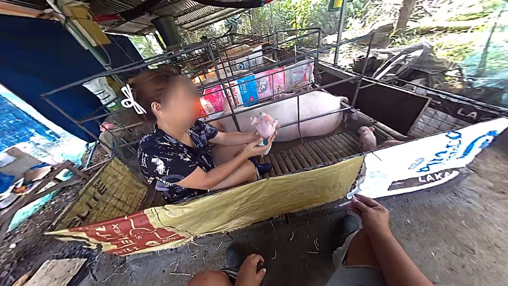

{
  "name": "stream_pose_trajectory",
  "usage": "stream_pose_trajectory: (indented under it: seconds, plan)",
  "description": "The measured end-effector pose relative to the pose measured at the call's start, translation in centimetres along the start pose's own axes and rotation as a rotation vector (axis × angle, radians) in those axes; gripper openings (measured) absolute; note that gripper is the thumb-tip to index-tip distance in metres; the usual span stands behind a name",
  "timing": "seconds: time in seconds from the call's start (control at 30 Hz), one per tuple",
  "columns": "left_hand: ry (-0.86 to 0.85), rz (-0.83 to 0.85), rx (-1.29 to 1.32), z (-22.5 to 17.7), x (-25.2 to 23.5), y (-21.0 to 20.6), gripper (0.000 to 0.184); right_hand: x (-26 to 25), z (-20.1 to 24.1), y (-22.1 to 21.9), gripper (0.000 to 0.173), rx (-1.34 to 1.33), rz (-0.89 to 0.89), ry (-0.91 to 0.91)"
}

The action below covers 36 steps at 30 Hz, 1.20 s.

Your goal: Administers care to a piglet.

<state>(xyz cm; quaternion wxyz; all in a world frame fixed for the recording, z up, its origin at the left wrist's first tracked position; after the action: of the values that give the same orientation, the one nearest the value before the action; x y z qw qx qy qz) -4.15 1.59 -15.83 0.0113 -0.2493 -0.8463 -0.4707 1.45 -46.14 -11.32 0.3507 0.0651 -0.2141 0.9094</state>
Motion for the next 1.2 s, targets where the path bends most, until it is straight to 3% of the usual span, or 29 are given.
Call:
stream_pose_trajectory:
  seconds: [0.13, 0.33, 0.67, 0.77, 0.9, 1.03, 1.2]
  plan:
    - [0.080, 0.132, 0.030, 0.7, -1.3, -0.6, 0.036, 0.6, -0.2, 0.1, 0.023, 0.020, 0.015, 0.021]
    - [0.186, 0.151, 0.132, 1.9, -2.4, -0.6, 0.035, 1.3, -0.2, 0.8, 0.024, 0.054, 0.038, 0.059]
    - [0.244, 0.267, 0.079, 2.0, -3.1, -2.2, 0.035, 1.4, 0.4, 1.3, 0.025, 0.035, 0.008, 0.093]
    - [0.235, 0.242, 0.082, 2.2, -3.2, -2.5, 0.034, 3.4, 3.7, 1.8, 0.022, -0.033, -0.078, 0.197]
    - [0.213, 0.238, 0.085, 2.6, -3.2, -3.0, 0.031, 7.9, 10.0, 5.9, 0.019, -0.077, -0.129, 0.404]
    - [0.217, 0.220, 0.067, 3.0, -3.5, -2.7, 0.029, 14.0, 16.6, 11.6, 0.021, 0.063, -0.139, 0.670]
    - [0.092, 0.242, 0.061, 2.1, -3.4, -1.8, 0.033, 23.3, 21.3, 20.2, 0.022, 0.353, -0.335, 0.888]
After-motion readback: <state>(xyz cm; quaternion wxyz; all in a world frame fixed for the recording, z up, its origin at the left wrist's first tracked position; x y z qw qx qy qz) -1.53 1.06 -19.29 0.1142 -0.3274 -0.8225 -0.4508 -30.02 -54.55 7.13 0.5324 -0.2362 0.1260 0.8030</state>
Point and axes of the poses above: each hand's wrist, its own x-axis away from the middle knuckle, its own y-axis out of the back of the hand, z = x × y, the point moved 2 cm from there along -x, towards the middle knuckle, and after that the axes turned 4 degrees about -y, right-handed, at the moved point
